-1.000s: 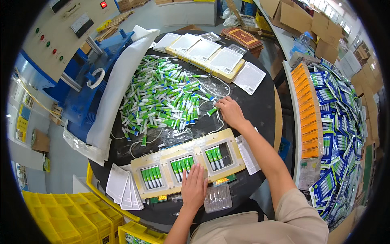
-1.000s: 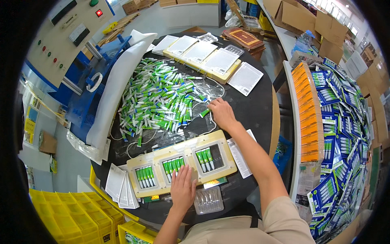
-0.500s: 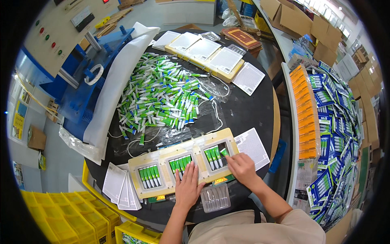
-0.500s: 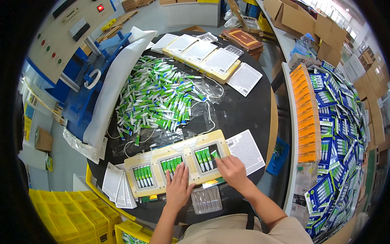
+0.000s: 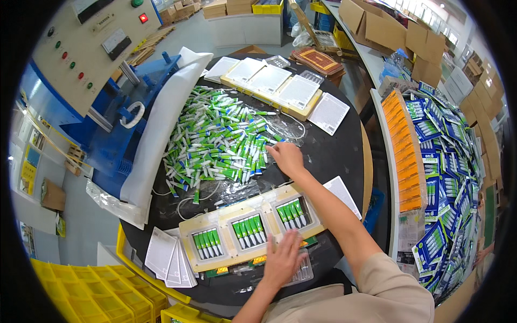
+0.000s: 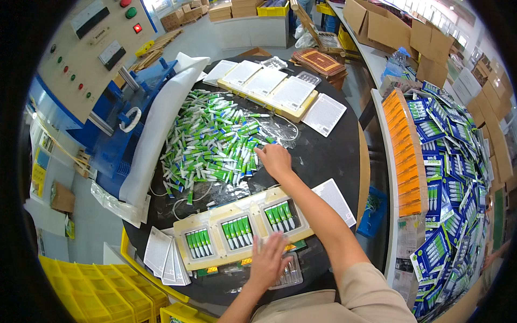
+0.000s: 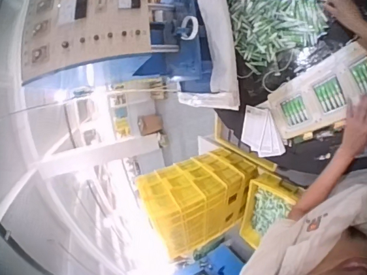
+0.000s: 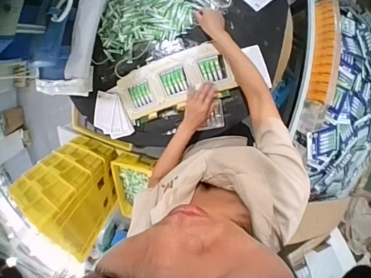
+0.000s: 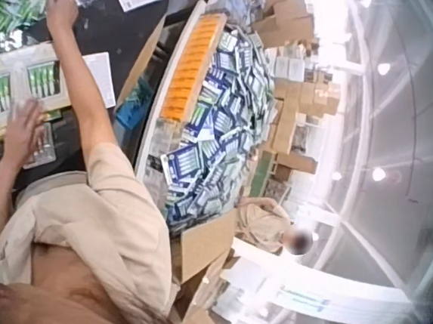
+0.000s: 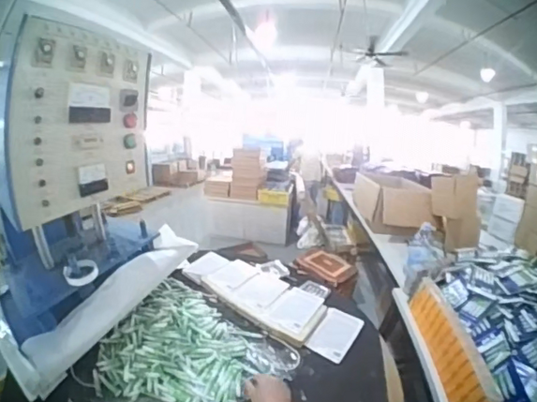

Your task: The person picks green cylindrical batteries from a pile on the table and places them into a plastic tray with multiple compartments. The person then closes the tray with a white cover and sets it aside. The person repeats this process with additional batteries and trays.

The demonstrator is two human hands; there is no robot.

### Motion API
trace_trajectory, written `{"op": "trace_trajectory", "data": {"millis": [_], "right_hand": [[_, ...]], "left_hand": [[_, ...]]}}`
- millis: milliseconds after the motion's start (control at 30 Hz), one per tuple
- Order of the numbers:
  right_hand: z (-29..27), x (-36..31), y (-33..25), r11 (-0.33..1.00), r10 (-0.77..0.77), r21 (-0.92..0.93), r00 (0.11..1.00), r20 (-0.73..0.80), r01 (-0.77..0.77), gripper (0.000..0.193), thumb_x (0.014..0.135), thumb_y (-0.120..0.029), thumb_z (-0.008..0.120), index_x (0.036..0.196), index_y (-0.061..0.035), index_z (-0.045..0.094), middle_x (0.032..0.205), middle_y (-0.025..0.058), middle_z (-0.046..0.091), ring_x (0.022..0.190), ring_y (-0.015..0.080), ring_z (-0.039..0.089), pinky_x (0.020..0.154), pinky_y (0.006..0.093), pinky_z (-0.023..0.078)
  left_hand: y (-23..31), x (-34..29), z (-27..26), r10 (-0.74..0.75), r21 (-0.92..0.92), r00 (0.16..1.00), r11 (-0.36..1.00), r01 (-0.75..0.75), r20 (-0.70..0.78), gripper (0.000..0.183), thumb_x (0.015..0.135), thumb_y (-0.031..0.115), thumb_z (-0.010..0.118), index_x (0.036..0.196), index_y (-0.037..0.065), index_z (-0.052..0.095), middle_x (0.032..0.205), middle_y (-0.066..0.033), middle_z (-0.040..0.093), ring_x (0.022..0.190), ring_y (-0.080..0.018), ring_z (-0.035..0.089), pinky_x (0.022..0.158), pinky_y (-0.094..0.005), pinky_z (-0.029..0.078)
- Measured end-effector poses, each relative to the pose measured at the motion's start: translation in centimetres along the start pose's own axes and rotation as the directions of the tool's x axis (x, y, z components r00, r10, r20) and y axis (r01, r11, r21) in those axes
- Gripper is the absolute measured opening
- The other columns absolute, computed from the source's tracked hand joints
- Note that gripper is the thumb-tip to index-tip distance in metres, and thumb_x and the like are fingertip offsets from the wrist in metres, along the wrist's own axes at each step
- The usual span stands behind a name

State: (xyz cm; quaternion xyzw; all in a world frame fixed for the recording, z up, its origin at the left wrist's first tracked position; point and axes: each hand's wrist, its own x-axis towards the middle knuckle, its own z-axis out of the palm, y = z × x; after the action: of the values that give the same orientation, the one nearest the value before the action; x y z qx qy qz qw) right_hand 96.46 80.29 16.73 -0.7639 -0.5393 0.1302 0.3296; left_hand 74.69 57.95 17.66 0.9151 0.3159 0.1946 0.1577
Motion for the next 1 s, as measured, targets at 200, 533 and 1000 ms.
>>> {"op": "trace_trajectory", "data": {"millis": [200, 533, 1000], "right_hand": [[5.4, 6.1, -0.2, 0.958, 0.278, -0.119, 0.944, 0.179, -0.26, 0.049, 0.069, -0.045, 0.09, 0.088, -0.0031, 0.077, 0.097, 0.0185, 0.076, 0.093, 0.0349, 0.074, 0.08, 0.0478, 0.058], [-7.0, -10.7, 5.0, 0.927, 0.034, 0.374, 0.987, -0.157, 0.027, 0.02, 0.095, -0.016, 0.07, 0.108, -0.0026, 0.076, 0.082, 0.0103, 0.065, 0.065, 0.0145, 0.063, 0.058, 0.0289, 0.049], [-4.3, -21.5, 3.8, 0.895, -0.428, -0.234, 0.879, -0.21, 0.38, 0.026, 0.085, -0.01, 0.073, 0.109, 0.0001, 0.071, 0.092, 0.0121, 0.062, 0.086, 0.0301, 0.061, 0.077, 0.0436, 0.051]], "left_hand": [[1.2, -1.1, -1.7, -0.021, -0.046, 0.998, 0.999, 0.018, -0.064, 0.042, 0.095, 0.027, 0.068, 0.131, 0.006, 0.063, 0.143, -0.009, 0.058, 0.135, -0.0237, 0.054, 0.118, -0.0604, 0.028], [-0.3, -9.4, -4.4, -0.429, -0.154, 0.859, 0.903, 0.4, -0.28, 0.027, 0.092, 0.011, 0.068, 0.118, 0.005, 0.067, 0.122, -0.0116, 0.067, 0.117, -0.0306, 0.061, 0.114, -0.0559, 0.034], [-4.2, -12.3, -8.7, -0.43, 0.008, 0.799, 0.879, 0.477, -0.42, 0.021, 0.096, 0.008, 0.062, 0.116, 0.004, 0.067, 0.117, -0.0124, 0.068, 0.114, -0.0311, 0.061, 0.116, -0.0529, 0.033]]}}
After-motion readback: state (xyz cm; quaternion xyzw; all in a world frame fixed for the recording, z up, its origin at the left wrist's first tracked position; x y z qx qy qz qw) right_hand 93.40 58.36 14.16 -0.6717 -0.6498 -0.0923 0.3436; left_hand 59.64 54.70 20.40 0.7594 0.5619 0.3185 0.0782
